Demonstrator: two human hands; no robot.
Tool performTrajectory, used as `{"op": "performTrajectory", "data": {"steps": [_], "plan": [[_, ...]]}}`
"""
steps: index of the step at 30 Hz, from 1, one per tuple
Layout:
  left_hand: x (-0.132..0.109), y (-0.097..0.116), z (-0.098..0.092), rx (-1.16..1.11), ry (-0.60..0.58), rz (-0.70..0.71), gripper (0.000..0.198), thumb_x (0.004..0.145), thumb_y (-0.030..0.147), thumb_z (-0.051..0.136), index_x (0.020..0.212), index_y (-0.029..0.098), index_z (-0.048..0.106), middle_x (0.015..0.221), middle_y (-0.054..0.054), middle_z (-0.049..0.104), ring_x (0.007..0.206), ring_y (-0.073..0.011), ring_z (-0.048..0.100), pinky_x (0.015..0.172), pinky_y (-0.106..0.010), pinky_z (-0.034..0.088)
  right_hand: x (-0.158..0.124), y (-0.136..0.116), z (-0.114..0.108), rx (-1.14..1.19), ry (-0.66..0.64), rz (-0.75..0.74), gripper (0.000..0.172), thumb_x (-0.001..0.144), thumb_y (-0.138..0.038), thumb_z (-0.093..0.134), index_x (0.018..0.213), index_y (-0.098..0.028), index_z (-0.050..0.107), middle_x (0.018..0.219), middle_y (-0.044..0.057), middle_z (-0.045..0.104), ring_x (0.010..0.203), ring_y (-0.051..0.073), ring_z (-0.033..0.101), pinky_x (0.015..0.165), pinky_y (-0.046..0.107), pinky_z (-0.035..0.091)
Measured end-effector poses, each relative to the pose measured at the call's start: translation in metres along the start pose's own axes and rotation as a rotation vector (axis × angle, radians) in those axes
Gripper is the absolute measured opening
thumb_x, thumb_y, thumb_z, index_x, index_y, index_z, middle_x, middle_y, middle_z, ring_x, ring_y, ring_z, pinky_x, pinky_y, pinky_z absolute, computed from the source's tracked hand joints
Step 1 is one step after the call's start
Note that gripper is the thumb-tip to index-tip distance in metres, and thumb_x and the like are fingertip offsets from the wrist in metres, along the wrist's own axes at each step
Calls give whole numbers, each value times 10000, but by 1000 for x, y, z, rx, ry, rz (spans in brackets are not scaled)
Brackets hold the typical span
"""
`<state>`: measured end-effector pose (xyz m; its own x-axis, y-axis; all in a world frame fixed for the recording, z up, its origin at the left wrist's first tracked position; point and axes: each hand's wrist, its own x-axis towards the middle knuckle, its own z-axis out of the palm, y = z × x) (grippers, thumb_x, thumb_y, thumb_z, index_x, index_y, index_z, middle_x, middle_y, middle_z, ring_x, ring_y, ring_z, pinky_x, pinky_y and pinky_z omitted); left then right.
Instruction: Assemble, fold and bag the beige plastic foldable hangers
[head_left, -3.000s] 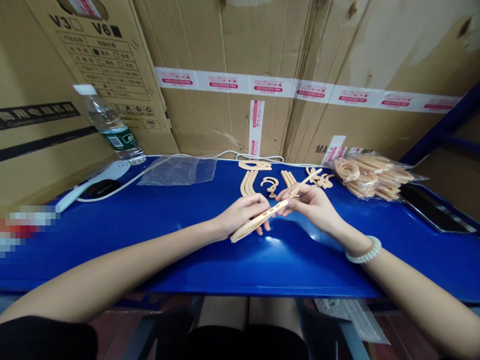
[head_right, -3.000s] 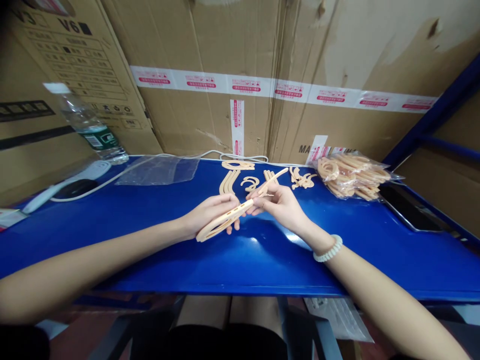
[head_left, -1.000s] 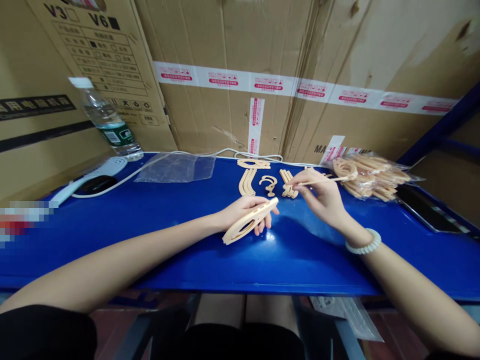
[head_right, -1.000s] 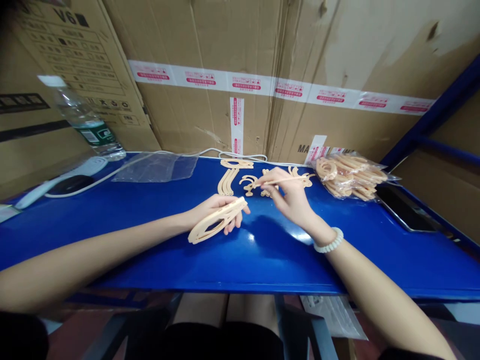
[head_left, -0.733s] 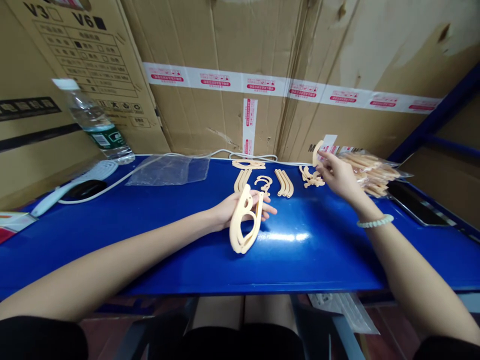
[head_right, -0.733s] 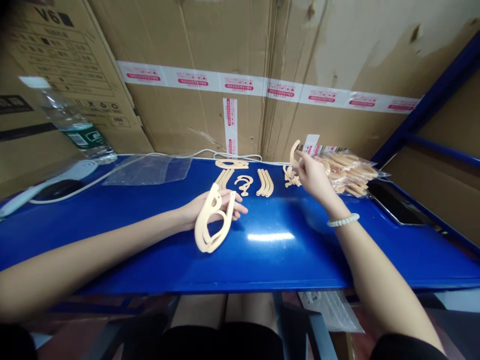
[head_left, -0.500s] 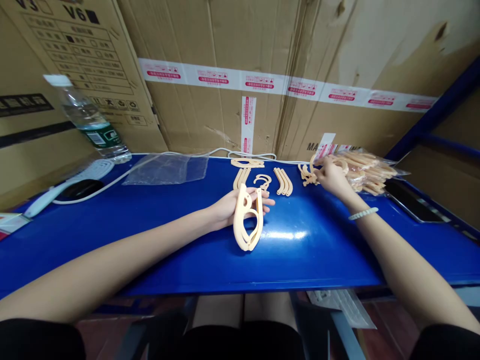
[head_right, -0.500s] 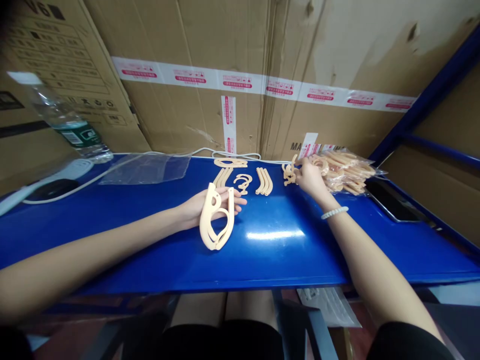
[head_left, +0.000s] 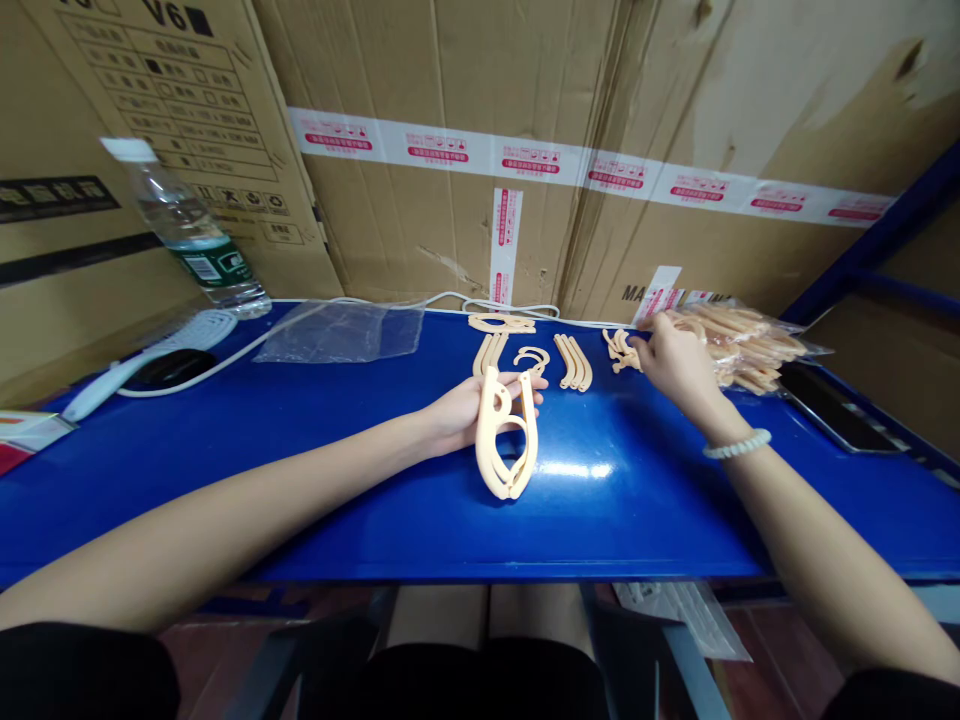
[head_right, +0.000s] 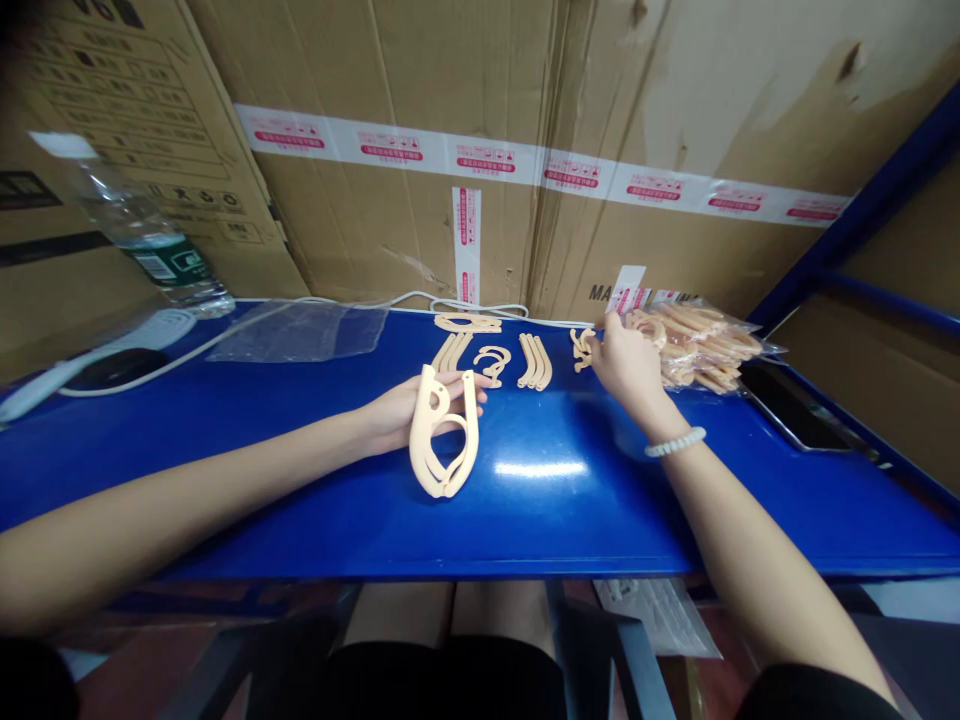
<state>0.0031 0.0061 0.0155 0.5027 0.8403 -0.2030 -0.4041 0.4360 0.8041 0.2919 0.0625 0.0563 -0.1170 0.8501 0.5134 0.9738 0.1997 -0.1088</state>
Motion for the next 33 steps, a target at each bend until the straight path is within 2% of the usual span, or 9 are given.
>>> {"op": "performTrajectory", "data": {"steps": [2, 5, 7, 9, 15, 20, 26, 29, 33], "plan": [[2, -1, -1, -18, -18, -2, 199, 951, 159, 588, 1012, 77, 759, 812, -91, 720, 711, -154, 674, 647, -245, 544, -16, -28, -16, 203, -34, -262, 273, 936, -317, 580, 1157, -158, 592, 764, 66, 667, 685, 247, 630, 699, 362, 483], [4, -2, -2, -25, -21, 6, 193, 944, 158, 604, 1035, 88, 759, 767, -78, 716, 645, -140, 647, 625, -242, 535, -43, -70, -32, 408, -189, -762, 228, 962, -338, 611, 1142, -199, 621, 991, 91, 677, 901, 229, 634, 771, 334, 498], [4, -3, -1, -13, 18, 22, 218, 959, 132, 566, 1080, 93, 744, 795, -86, 730, 662, -148, 661, 639, -251, 545, -59, -91, -34, 454, -282, -969, 181, 991, -334, 579, 1092, -199, 643, 1049, 99, 657, 977, 213, 603, 844, 332, 495], [3, -3, 0, -18, 82, 47, 246, 991, 163, 523, 1124, 92, 717, 801, -92, 733, 692, -163, 680, 658, -263, 556, -70, -103, -31, 425, -303, -1062, 190, 1022, -315, 520, 1068, -185, 652, 1041, 100, 654, 976, 207, 571, 871, 341, 480], [-6, -4, 6, -135, 192, 95, 542, 1053, 496, 312, 1114, 72, 643, 867, -161, 741, 739, -223, 716, 675, -316, 574, -78, -104, -13, 299, -197, -1079, 230, 1054, -240, 447, 988, -171, 656, 1005, 88, 664, 957, 199, 537, 850, 346, 422], [-14, -19, 7, 118, 132, 214, 257, 968, 328, 589, 1111, 119, 632, 956, -106, 744, 795, -202, 708, 754, -307, 565, -73, -99, -4, 213, -85, -1064, 204, 1040, -200, 464, 941, -177, 640, 987, 80, 671, 953, 213, 519, 872, 372, 406], [-20, -28, 2, 480, 164, 383, 318, 933, 450, 626, 847, 144, 642, 790, -47, 694, 721, -172, 662, 712, -279, 540, -68, -93, -5, 52, 18, -982, 204, 1023, -216, 452, 938, -169, 631, 974, 118, 659, 945, 266, 512, 916, 438, 389], [-20, -26, 4, 487, 191, 394, 325, 932, 443, 625, 813, 141, 638, 788, -53, 698, 700, -162, 660, 696, -274, 547, -68, -93, -5, 21, -27, -911, 184, 1001, -207, 458, 894, -165, 602, 920, 121, 644, 905, 275, 514, 911, 435, 376], [-21, -25, 8, 389, 222, 366, 328, 913, 425, 654, 774, 129, 651, 781, -66, 711, 711, -170, 687, 714, -289, 580, -69, -92, -3, 62, -203, -789, 138, 976, -184, 480, 850, -187, 535, 788, 67, 622, 756, 233, 524, 819, 372, 368]]}}
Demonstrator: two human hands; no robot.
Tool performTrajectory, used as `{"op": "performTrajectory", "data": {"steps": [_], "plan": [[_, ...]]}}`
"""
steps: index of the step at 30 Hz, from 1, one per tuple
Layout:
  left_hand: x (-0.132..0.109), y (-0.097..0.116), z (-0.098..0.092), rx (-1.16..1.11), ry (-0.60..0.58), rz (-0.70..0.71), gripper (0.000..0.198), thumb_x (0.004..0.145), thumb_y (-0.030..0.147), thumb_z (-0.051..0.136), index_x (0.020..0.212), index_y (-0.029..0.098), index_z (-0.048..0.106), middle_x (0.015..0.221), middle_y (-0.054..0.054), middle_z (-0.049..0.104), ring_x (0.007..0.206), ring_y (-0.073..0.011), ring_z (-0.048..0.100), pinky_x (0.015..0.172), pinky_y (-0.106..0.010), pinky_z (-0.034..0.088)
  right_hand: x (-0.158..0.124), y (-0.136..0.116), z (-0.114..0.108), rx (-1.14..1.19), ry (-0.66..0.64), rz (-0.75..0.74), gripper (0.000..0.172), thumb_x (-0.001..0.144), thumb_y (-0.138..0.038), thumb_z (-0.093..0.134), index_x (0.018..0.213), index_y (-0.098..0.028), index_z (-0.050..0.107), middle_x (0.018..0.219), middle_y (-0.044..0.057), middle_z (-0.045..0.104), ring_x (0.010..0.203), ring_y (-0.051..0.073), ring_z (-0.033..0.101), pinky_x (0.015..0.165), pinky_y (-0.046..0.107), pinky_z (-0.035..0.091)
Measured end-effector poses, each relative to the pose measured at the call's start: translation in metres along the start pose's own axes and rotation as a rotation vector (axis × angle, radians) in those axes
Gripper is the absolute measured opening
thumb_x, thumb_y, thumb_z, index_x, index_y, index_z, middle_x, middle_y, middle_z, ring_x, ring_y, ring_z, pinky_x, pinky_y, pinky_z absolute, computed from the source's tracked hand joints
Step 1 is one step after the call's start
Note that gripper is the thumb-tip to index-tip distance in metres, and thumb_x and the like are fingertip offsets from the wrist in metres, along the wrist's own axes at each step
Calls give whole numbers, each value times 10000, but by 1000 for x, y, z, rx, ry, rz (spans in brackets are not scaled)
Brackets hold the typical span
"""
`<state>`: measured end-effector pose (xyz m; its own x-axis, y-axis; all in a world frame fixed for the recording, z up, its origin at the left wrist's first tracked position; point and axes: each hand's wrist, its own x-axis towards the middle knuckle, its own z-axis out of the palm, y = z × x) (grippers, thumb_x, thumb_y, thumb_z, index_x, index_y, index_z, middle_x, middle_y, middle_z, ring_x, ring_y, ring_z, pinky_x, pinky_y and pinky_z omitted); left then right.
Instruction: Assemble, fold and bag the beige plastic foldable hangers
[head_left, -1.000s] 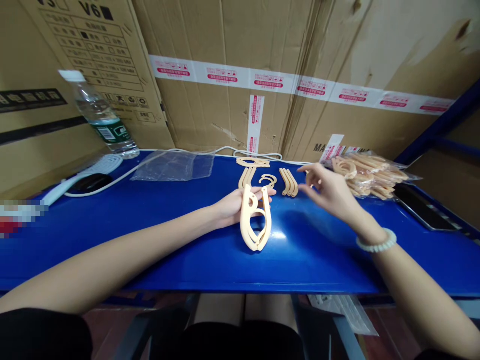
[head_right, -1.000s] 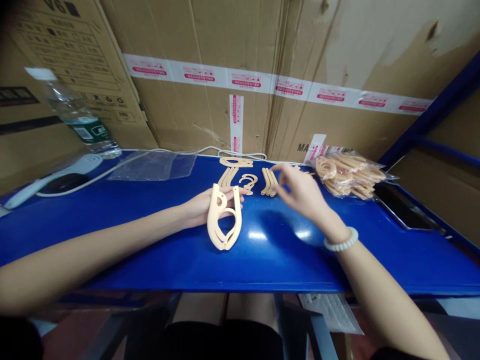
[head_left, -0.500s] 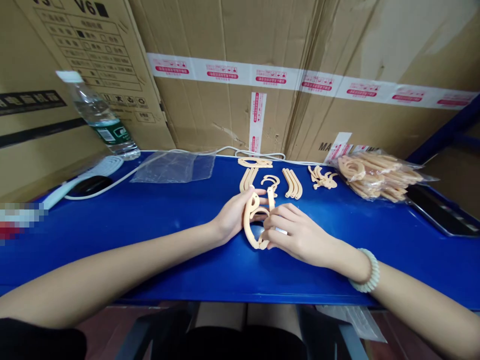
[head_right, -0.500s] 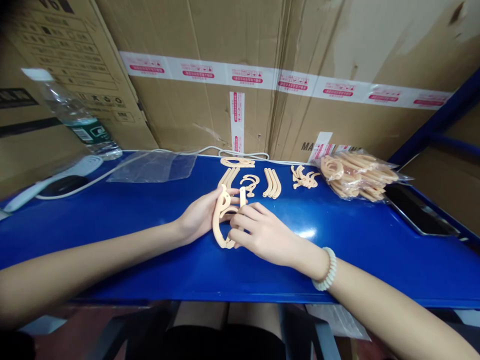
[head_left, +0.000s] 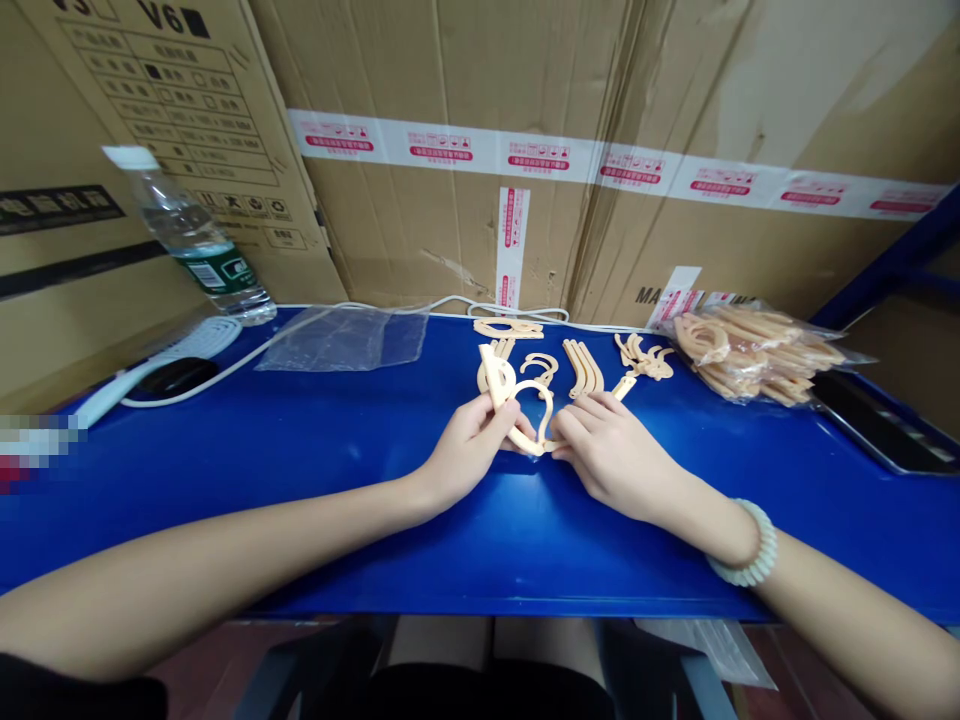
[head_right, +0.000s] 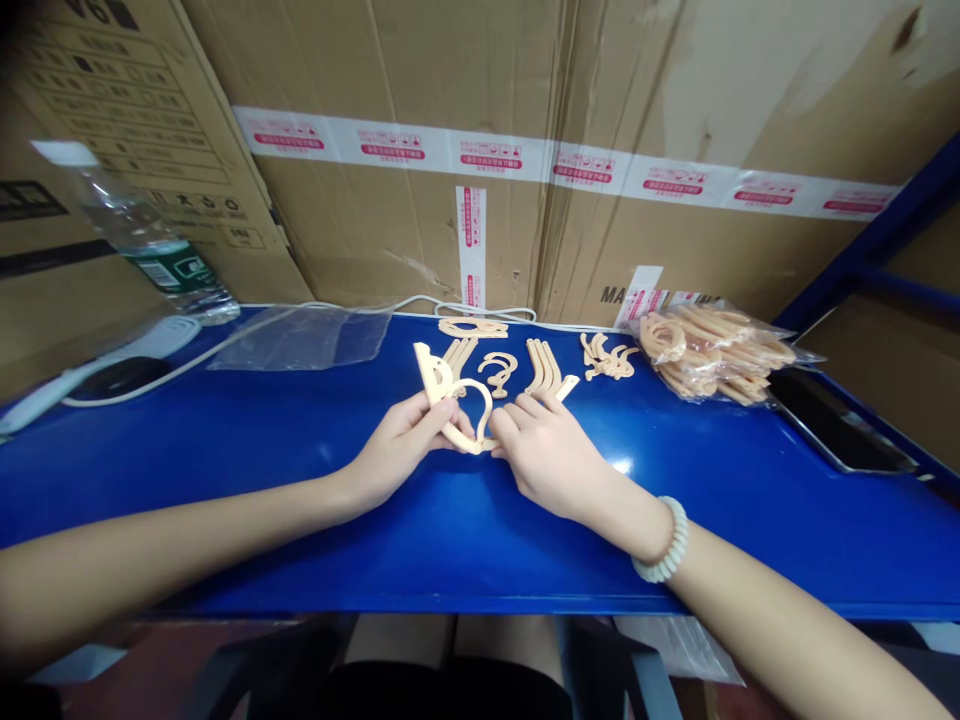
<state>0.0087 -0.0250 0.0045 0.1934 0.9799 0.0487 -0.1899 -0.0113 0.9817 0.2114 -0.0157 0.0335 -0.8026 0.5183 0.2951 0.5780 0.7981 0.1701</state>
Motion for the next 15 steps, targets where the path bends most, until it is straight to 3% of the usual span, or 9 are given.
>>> {"op": "performTrajectory", "data": {"steps": [4, 15], "plan": [[1, 1, 0, -76, 38, -44, 330, 900, 412, 664, 742, 123, 639, 754, -72, 713, 711, -192, 707, 708, -329, 612, -1, -1, -1, 90, -84, 68, 116, 969, -148, 484, 862, -187, 503, 700, 10, 599, 618, 184, 500, 724, 326, 321], [6, 0, -3, -100, 64, -81, 323, 852, 364, 664, 637, 142, 571, 613, -53, 665, 580, -172, 668, 590, -287, 585, 0, -12, -5, 44, 54, -26, 244, 995, -130, 420, 785, -201, 524, 682, 2, 577, 613, 173, 443, 693, 328, 271]]}}
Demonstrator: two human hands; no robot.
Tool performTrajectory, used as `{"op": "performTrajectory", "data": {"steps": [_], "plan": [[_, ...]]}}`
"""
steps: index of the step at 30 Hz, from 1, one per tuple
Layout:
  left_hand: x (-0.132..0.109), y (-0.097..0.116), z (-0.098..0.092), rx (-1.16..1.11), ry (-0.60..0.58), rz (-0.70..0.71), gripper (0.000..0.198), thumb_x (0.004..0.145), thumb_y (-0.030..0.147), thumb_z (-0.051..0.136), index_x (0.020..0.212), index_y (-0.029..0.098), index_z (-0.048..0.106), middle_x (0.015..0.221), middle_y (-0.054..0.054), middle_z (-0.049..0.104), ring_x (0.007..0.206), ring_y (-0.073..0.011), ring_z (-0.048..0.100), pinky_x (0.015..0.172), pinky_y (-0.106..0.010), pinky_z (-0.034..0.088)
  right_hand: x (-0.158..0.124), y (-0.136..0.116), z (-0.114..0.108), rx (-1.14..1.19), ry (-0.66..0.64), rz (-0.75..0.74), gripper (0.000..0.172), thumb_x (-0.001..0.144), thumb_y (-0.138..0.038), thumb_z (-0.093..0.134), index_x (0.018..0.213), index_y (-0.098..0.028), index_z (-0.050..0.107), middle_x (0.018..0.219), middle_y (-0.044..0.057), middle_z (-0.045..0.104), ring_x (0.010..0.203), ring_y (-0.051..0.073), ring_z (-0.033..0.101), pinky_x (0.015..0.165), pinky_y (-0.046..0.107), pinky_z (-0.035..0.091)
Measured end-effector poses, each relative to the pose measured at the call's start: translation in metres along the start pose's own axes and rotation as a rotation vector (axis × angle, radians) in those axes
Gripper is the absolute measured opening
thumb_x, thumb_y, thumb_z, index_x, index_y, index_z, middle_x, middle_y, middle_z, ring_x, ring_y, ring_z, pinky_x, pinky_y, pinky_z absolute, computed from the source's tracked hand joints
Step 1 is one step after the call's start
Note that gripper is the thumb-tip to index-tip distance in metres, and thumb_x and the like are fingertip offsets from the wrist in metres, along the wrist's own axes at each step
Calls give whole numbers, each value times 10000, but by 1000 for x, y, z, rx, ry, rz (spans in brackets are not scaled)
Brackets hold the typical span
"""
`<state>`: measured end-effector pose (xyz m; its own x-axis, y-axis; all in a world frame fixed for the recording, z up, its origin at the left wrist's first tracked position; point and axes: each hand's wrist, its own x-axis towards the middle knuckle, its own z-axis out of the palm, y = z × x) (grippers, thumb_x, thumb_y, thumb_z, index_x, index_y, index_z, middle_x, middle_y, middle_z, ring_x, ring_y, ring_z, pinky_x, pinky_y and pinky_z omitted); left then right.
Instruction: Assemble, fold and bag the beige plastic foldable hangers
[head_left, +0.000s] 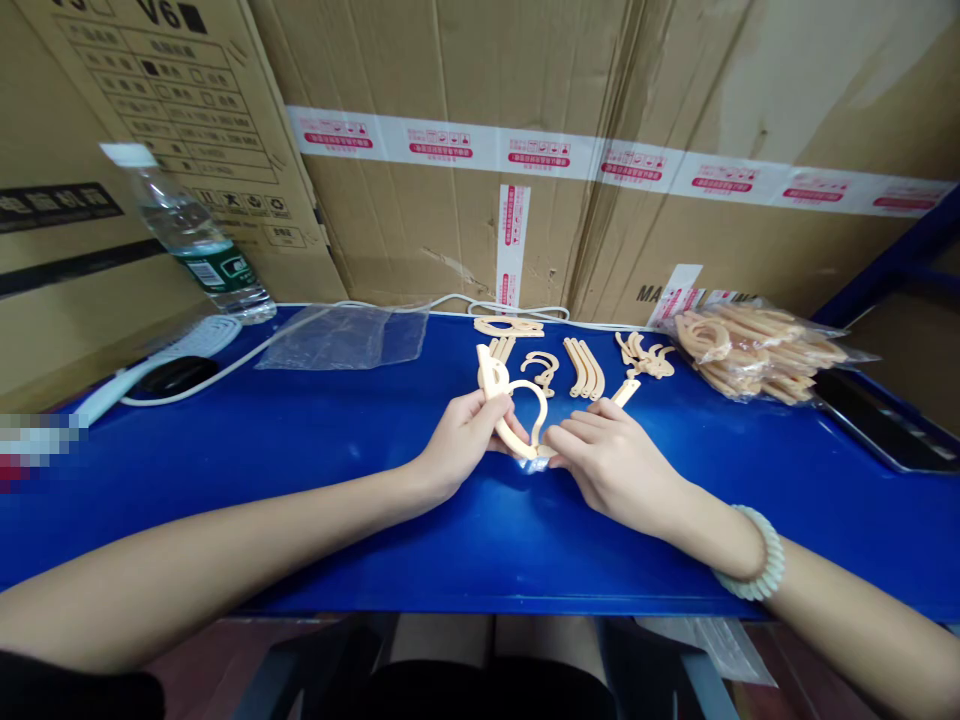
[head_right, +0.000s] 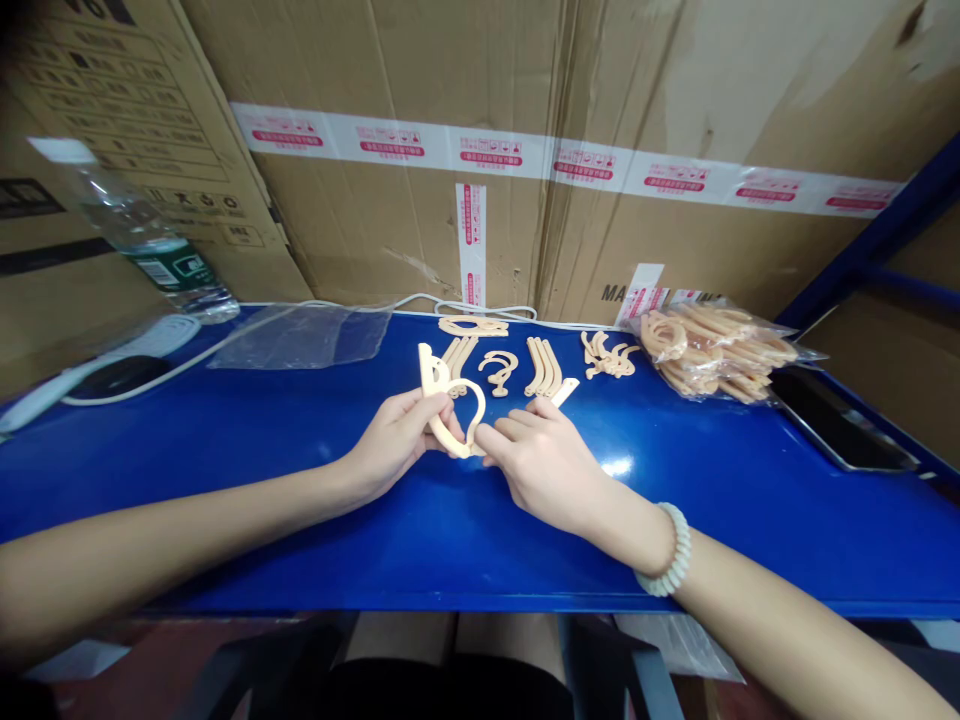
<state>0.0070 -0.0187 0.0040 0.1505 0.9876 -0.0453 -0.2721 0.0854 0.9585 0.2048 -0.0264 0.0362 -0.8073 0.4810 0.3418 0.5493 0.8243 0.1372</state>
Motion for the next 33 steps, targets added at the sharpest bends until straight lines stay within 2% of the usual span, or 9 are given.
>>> {"op": "performTrajectory", "data": {"steps": [10, 14, 16, 19, 21, 23, 26, 28, 33], "plan": [[0, 3, 0, -14, -6, -29, 274, 906, 296, 601, 693, 125, 597, 647, -64, 680, 618, -180, 690, 625, -306, 602, -2, 2, 0, -94, 41, -35, 242, 940, -70, 424, 782, -189, 563, 659, 0, 534, 609, 173, 436, 686, 337, 283], [2, 6, 1, -79, 29, -65, 288, 907, 260, 592, 649, 134, 571, 603, -48, 654, 546, -147, 648, 547, -250, 555, -1, 1, 3, -172, 117, -83, 267, 941, -53, 394, 794, -195, 566, 660, 16, 562, 617, 186, 453, 689, 346, 298], [2, 7, 2, -103, 43, -71, 282, 904, 237, 588, 641, 139, 561, 575, -32, 633, 513, -132, 619, 523, -235, 536, -1, 4, 2, -118, 135, -66, 252, 978, -87, 393, 820, -197, 557, 678, 21, 592, 627, 185, 486, 696, 342, 322], [1, 6, 2, -74, 25, -64, 296, 919, 242, 571, 645, 132, 573, 606, -45, 652, 550, -142, 641, 553, -249, 554, -2, 21, -3, 141, 98, 34, 87, 1013, -178, 465, 1023, -188, 551, 759, 17, 664, 687, 186, 577, 754, 333, 397], [0, 5, 1, -61, 12, -55, 307, 931, 255, 559, 654, 126, 585, 640, -56, 667, 592, -155, 665, 577, -262, 566, -3, 41, -9, 243, 79, 90, 168, 1006, -198, 501, 1173, -197, 521, 880, 39, 711, 806, 210, 630, 840, 370, 435], [0, 4, 0, -68, 8, -46, 315, 938, 277, 563, 665, 122, 597, 654, -56, 669, 614, -161, 675, 588, -267, 570, -4, 63, -14, 192, 129, 104, 125, 1000, -203, 501, 1104, -212, 569, 1027, 90, 710, 951, 251, 628, 893, 425, 445], [0, 3, -1, -85, 3, -41, 314, 938, 301, 584, 683, 119, 611, 651, -46, 664, 608, -156, 674, 585, -261, 568, -7, 91, -16, 110, 195, 87, 133, 986, -195, 500, 973, -213, 631, 1123, 126, 690, 1132, 304, 579, 978, 492, 433], [0, 3, -1, -94, 2, -36, 305, 941, 292, 581, 692, 119, 615, 649, -41, 662, 601, -152, 671, 575, -254, 565, -10, 102, -13, 110, 164, 99, 156, 970, -180, 503, 964, -207, 657, 1136, 132, 684, 1123, 306, 583, 977, 491, 450], [0, 3, -1, -107, 4, -39, 308, 951, 284, 566, 698, 116, 613, 647, -41, 660, 605, -150, 676, 560, -240, 559, -18, 113, 4, 134, 13, 224, 198, 897, -135, 528, 943, -182, 715, 1046, 135, 664, 960, 281, 630, 865, 429, 516]]}}
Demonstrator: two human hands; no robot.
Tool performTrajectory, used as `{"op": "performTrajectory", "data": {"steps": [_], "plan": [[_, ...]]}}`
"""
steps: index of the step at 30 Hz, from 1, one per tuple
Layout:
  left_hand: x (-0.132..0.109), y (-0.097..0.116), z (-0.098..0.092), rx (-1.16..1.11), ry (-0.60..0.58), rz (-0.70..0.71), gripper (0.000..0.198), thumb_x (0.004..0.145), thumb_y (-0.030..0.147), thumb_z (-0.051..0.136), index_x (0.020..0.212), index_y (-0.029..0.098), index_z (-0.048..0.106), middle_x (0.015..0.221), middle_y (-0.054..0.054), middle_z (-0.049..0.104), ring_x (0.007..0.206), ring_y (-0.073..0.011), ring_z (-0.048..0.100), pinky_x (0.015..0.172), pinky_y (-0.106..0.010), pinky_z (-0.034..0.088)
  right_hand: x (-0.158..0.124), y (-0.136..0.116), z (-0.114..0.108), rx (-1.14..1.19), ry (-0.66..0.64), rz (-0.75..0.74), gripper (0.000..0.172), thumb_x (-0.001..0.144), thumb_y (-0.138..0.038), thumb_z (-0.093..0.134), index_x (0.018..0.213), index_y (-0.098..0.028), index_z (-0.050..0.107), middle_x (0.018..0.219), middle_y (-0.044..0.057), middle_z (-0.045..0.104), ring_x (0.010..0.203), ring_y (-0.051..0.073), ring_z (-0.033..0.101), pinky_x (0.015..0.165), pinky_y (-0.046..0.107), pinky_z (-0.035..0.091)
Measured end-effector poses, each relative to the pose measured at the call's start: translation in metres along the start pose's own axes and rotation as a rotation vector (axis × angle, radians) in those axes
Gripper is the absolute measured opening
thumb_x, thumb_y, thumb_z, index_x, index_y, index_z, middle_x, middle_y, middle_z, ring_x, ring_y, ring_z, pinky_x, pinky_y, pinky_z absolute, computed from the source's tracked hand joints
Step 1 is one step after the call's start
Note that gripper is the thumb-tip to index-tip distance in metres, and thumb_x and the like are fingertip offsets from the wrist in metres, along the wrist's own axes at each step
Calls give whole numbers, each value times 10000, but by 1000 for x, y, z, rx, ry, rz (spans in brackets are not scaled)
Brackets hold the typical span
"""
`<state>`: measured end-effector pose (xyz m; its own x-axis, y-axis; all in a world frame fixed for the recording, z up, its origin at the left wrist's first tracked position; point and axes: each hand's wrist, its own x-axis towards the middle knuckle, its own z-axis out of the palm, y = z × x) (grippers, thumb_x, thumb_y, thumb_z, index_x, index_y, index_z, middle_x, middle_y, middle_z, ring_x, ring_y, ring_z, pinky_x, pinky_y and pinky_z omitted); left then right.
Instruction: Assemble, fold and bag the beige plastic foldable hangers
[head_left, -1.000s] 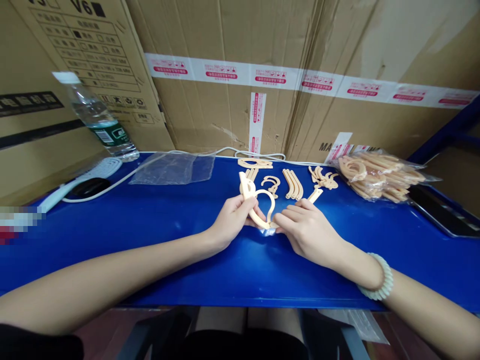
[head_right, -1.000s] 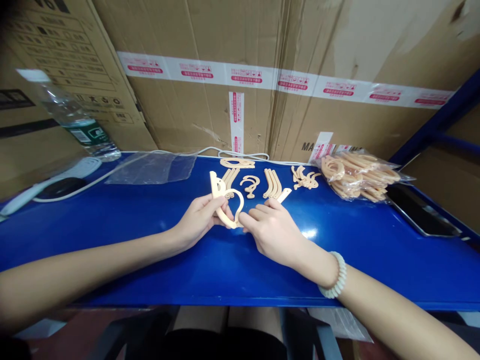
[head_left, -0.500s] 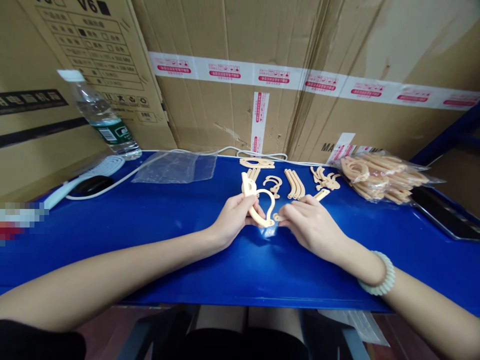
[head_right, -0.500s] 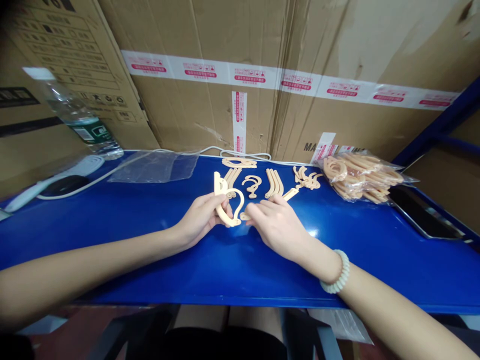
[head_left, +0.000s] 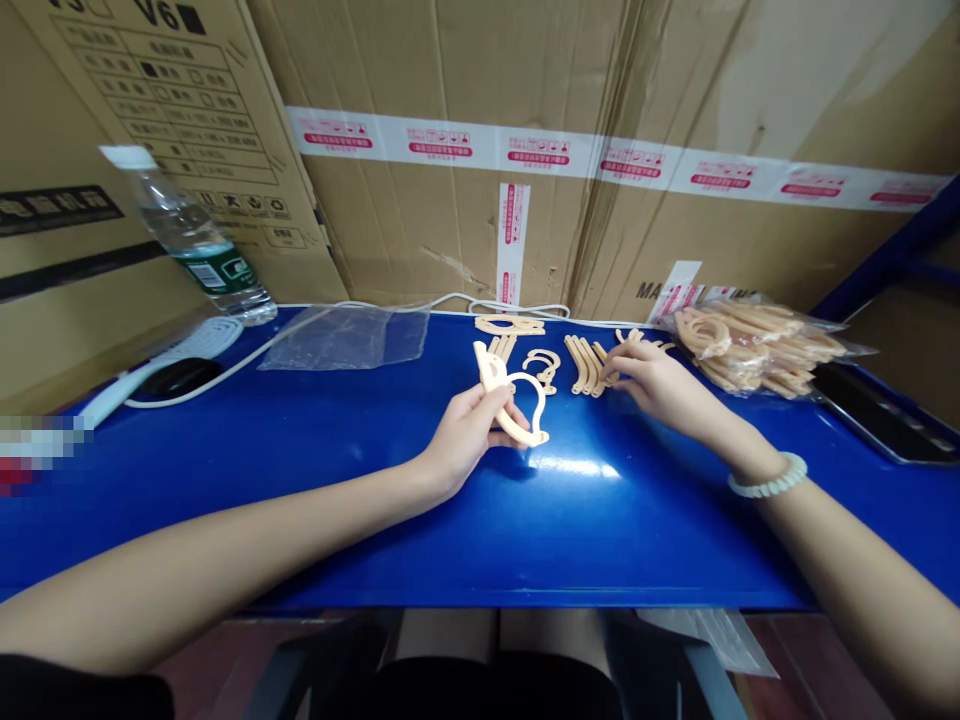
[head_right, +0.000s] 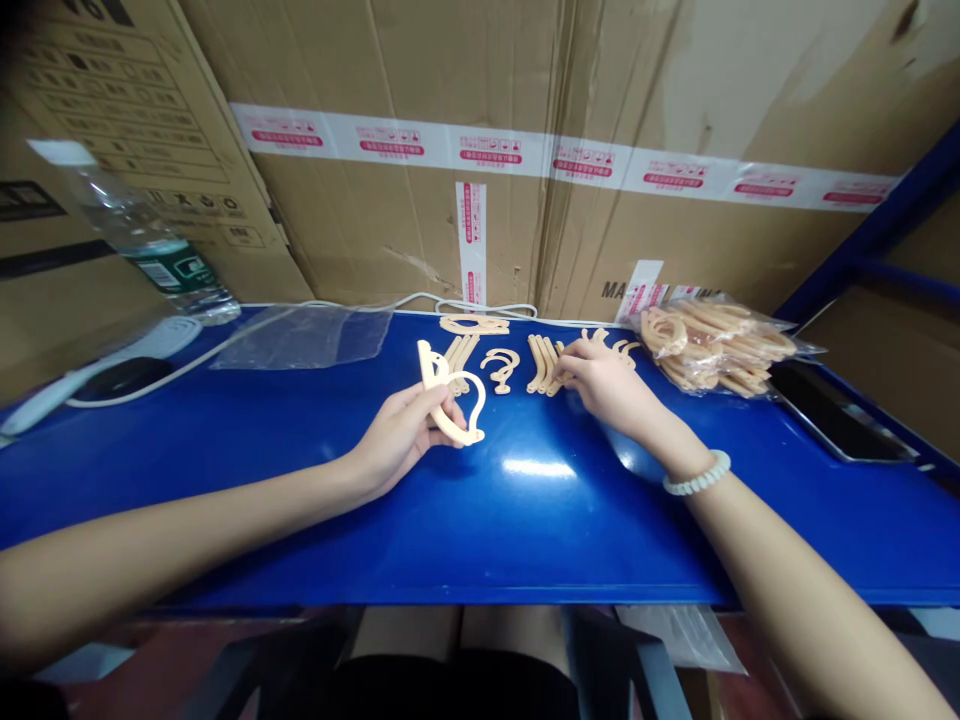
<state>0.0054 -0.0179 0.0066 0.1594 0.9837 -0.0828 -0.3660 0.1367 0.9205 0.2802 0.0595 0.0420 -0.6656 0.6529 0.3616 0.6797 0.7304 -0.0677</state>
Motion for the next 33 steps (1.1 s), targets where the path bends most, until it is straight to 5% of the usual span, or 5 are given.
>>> {"op": "performTrajectory", "data": {"steps": [7, 18, 26, 33], "plan": [[0, 1, 0, -15, 0, 5, 287, 943, 273, 557, 711, 114, 612, 647, -46, 660, 592, -152, 665, 557, -255, 561, -2, 5, 5, 3, -95, 118, 313, 782, 3, 521, 955, -146, 736, 971, 128, 690, 887, 256, 672, 824, 369, 533], [-1, 3, 0, -46, 0, 14, 228, 946, 280, 546, 787, 124, 591, 673, -37, 643, 615, -150, 652, 564, -248, 550, -1, -5, 3, -7, -122, 300, 274, 855, -32, 510, 1013, -145, 703, 981, 116, 768, 920, 266, 724, 825, 361, 547], [0, 3, -4, 117, -153, 86, 222, 895, 344, 576, 785, 151, 562, 727, -29, 608, 683, -163, 621, 685, -311, 556, -3, -14, 0, -76, -68, 190, 361, 892, -29, 412, 1123, -113, 678, 1025, 167, 704, 952, 303, 682, 858, 442, 541], [7, 2, -17, 434, -219, 329, 351, 974, 480, 484, 993, 148, 596, 745, 0, 548, 677, -146, 515, 700, -286, 442, -1, -74, -5, 466, 6, -156, 310, 983, -157, 478, 1267, -243, 568, 1355, 110, 584, 1255, 251, 567, 1045, 453, 498]]}}
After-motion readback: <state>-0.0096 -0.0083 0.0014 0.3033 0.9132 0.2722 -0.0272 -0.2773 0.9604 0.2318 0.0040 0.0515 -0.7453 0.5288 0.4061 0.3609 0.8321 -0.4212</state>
